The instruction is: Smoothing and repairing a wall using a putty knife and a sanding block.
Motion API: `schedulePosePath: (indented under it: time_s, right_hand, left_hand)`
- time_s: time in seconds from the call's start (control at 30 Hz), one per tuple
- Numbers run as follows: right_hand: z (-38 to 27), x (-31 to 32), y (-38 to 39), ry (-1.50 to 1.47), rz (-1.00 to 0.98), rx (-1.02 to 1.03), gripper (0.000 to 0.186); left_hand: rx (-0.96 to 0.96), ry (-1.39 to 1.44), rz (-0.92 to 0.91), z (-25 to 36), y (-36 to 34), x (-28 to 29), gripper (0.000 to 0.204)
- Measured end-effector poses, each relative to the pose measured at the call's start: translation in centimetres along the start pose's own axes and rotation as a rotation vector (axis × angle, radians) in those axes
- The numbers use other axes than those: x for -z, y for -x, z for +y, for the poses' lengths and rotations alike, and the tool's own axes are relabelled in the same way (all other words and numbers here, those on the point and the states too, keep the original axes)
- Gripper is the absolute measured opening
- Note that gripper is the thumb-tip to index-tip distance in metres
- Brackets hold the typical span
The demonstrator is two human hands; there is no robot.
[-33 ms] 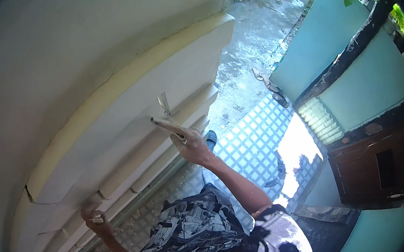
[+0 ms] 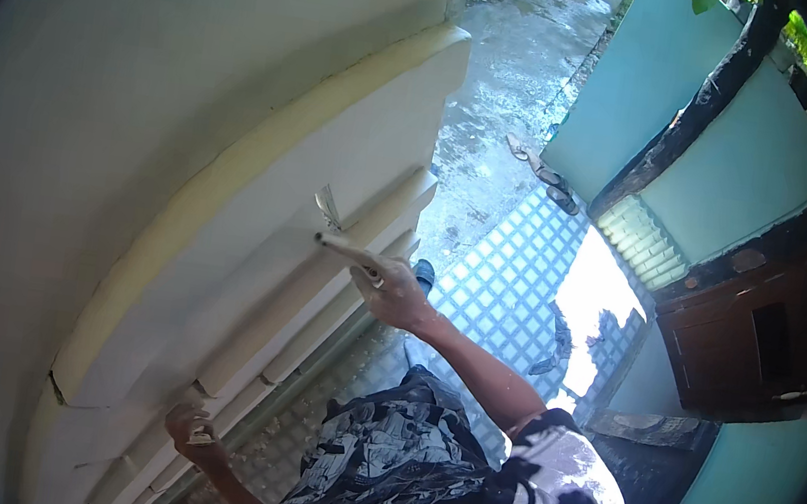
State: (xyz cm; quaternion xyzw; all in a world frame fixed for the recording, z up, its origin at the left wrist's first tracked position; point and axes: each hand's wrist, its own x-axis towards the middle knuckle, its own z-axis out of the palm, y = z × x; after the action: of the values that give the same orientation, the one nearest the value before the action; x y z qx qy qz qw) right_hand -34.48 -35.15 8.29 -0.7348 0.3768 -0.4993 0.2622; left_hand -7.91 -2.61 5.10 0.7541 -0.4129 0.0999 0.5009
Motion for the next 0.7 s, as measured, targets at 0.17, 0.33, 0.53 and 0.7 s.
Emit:
schedulePosePath:
  time_s: [0.17,0.33,0.53,0.7]
  right_hand:
    - [3.3,3.7,-5.1,-0.189,0.396,-0.207,0.037]
    - [-1.2,-1.8,-4.2,-0.040,0.254,-0.078,0.047]
    - [2.8,2.1,-1.5,-0.517,0.088,-0.286,0.027]
    - [3.3,1.0,-5.3,-0.491,0.402,-0.279,0.030]
  left_hand:
    - [-0.258,0.050,-0.214,4.1,-2.0,-5.1,0.013]
    - [-0.346,-0.029,-0.342,5.6,-4.1,-8.7,0.016]
    - [-0.183,-0.206,-0.274,4.0,-3.4,-8.3,0.022]
    - [-0.171,-0.182,-0.306,4.1,-3.5,-8.7,0.023]
